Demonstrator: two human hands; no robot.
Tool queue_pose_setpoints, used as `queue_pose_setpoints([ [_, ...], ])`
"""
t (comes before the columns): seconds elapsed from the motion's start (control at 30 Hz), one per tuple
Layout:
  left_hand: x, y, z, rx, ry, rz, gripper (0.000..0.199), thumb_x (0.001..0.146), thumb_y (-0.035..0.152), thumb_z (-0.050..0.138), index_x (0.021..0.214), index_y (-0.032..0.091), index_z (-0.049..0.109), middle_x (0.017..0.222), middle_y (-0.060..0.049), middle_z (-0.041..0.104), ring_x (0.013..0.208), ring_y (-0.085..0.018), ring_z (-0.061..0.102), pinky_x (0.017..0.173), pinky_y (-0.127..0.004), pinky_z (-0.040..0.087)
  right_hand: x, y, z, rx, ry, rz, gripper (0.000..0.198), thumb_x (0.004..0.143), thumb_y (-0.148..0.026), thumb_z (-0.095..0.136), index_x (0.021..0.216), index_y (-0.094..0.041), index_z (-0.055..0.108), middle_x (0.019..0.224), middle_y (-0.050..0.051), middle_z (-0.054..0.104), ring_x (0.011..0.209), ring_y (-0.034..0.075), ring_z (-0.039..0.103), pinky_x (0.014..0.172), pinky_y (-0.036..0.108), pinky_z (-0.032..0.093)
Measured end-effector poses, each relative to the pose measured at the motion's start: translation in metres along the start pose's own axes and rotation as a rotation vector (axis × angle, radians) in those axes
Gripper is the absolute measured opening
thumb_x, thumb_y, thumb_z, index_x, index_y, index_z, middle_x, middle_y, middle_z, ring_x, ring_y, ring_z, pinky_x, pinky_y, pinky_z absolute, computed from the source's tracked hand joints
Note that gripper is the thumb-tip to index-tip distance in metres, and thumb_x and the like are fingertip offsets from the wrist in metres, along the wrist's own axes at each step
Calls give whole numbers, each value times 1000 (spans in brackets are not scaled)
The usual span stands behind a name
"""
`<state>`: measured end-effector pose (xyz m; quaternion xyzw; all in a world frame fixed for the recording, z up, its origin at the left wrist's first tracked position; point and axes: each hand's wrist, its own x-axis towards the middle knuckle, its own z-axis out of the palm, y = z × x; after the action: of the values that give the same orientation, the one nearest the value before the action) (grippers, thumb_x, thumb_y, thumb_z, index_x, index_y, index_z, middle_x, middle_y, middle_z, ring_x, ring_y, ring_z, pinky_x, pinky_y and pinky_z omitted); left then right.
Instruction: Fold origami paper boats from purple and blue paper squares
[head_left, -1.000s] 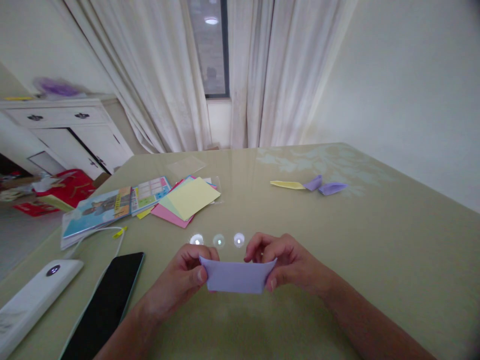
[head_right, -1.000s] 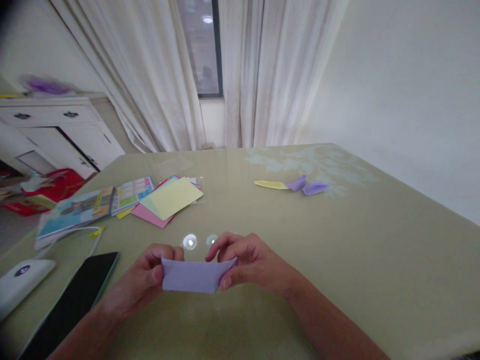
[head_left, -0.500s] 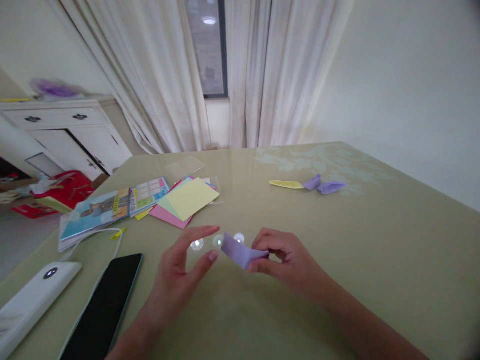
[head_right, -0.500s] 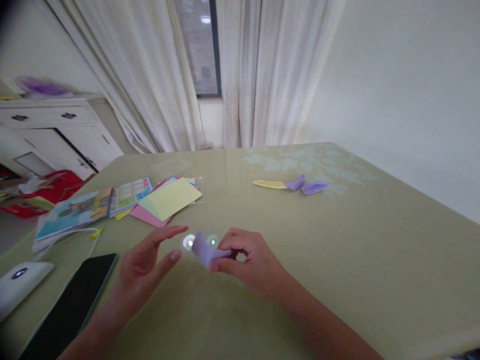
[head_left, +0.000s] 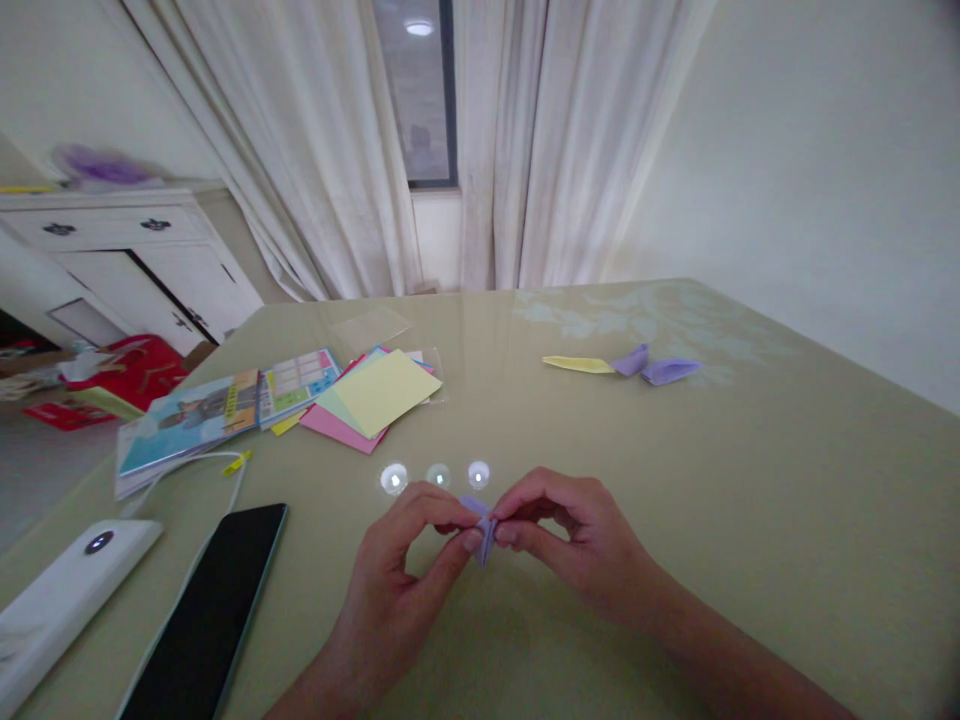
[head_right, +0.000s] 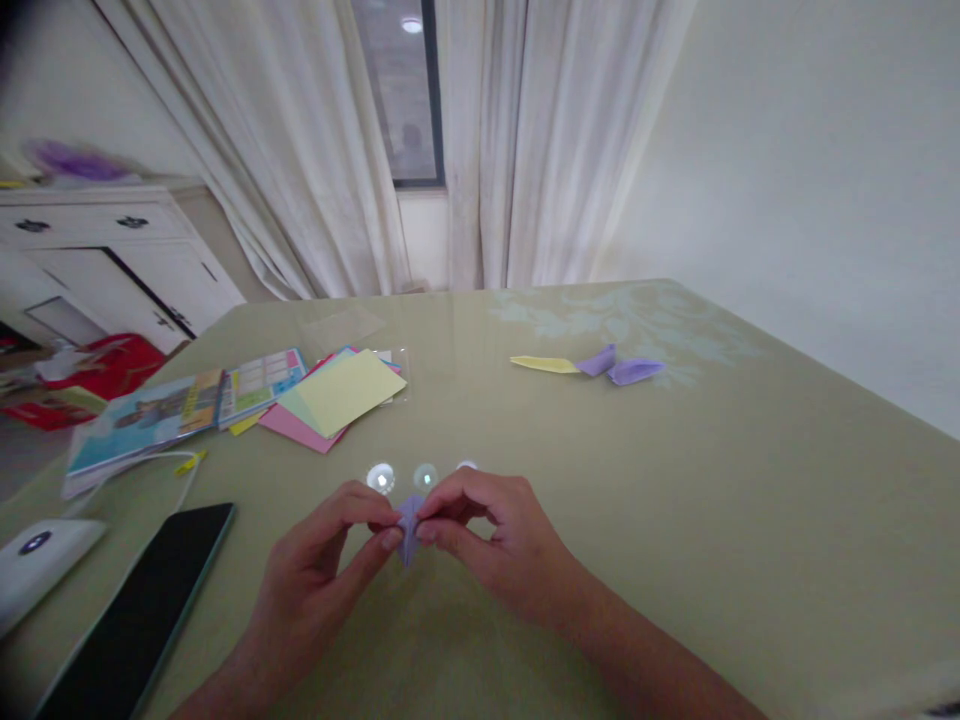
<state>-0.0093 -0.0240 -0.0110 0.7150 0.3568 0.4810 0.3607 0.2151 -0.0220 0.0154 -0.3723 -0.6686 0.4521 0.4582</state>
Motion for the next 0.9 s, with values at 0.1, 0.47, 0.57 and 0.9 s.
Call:
queue_pose_setpoints([
  [0.1,-1,2,-1,-30,3,-15,12,99,16,74,103,28,75,90,1,70,85,-16,65,78,-28,53,0,1,0,-54,35,-81,2,94,-23,82,94,-21,82,84,3,80,75,14,73,69,23,57],
  [0.47,-3,9,5,56,54,19,17,96,12,74,101,28,73,86,2,72,79,-15,63,70,-27,49,-5,2,6,-211,70,-311,10,96,-13,78,103,-20,80,86,3,80,74,14,73,72,23,58],
  [0.57,-2,10,5,39,39,40,17,95,12,75,102,28,74,88,2,73,79,-15,65,69,-27,50,-5,0,7,-230,99,-328,9,95,-12,78,101,-19,80,85,4,81,73,13,73,71,22,58],
  [0.9,-3,9,5,12,18,-36,8,97,17,75,97,25,76,83,0,73,74,-14,65,65,-26,50,-5,0,9,-232,108,-322,11,95,-12,78,101,-20,81,85,4,81,73,14,75,71,23,59],
])
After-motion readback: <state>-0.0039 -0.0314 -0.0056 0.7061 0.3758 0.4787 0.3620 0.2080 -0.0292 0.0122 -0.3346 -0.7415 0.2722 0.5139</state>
